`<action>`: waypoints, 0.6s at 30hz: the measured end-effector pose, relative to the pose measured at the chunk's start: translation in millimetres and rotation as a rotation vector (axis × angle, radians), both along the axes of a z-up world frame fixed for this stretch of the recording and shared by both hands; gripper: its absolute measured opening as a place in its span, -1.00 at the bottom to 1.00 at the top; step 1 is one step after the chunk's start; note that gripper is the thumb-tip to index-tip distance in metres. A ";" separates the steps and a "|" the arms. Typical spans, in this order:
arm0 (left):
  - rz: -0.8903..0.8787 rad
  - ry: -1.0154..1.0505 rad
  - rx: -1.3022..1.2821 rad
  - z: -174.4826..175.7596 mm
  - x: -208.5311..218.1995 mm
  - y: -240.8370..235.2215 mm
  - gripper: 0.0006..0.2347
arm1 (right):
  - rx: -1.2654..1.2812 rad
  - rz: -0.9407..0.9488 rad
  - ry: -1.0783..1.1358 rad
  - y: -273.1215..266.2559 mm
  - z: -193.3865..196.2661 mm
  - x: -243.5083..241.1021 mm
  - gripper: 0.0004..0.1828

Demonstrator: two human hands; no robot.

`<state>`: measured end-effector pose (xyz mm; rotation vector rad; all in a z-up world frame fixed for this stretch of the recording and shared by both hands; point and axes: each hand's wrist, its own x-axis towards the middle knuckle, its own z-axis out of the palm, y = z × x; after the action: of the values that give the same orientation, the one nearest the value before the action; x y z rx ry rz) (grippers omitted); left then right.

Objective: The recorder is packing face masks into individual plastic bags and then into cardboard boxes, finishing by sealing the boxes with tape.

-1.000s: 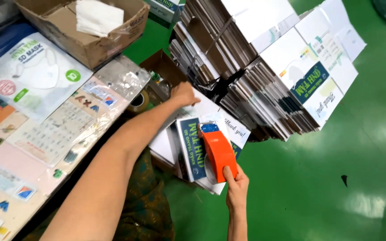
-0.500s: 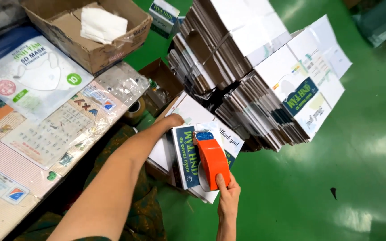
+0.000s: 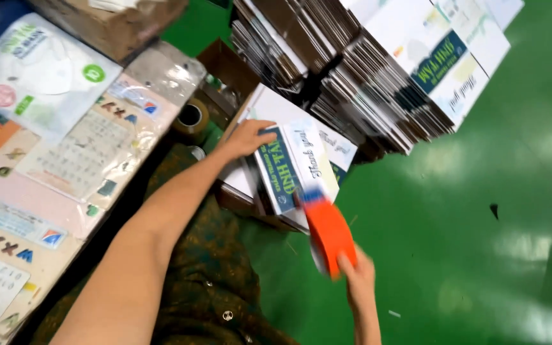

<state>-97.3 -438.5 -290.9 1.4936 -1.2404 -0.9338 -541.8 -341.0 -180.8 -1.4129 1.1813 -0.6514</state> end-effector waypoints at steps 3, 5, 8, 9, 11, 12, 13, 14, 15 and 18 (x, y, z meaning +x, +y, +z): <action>0.043 -0.126 -0.009 38.1 -5.8 1.1 -0.58 | 0.009 -0.045 0.002 50.5 -35.5 -84.4 -0.51; 0.073 -0.261 0.032 30.0 -45.3 -1.6 -0.55 | 0.047 -0.075 -0.080 81.1 -41.5 -100.6 -0.48; 0.155 -0.789 0.076 35.7 -122.9 7.4 -0.53 | -0.017 -0.136 0.123 78.1 -8.7 -34.9 -0.56; -0.009 -0.822 0.033 91.7 -143.0 30.1 -0.36 | -0.056 -0.090 0.313 62.4 13.9 3.1 -0.54; -0.175 -0.848 -0.006 135.1 -164.8 60.2 -0.19 | -0.097 -0.045 0.509 40.9 36.3 49.0 -0.51; -0.102 -0.967 -0.001 120.4 -170.0 59.4 -0.26 | -0.159 0.027 0.675 34.4 36.5 57.6 -0.48; -0.023 -1.107 -0.010 109.5 -164.1 49.8 -0.32 | -0.234 0.087 0.820 20.8 34.8 77.0 -0.45; -0.019 -1.123 -0.029 92.6 -161.6 49.4 -0.32 | -0.249 0.072 0.805 27.9 30.6 65.9 -0.45; 0.067 -1.187 -0.062 77.0 -152.5 43.4 -0.37 | -0.306 0.119 0.849 24.3 26.7 58.9 -0.45; 0.202 -1.291 -0.154 52.1 -115.3 43.3 -0.44 | -0.301 0.057 0.661 18.1 11.0 37.6 -0.45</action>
<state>-212.6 -395.2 -238.8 2.0845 -1.8831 0.4164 -504.1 -323.0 -169.9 -1.9991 1.5862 -0.3293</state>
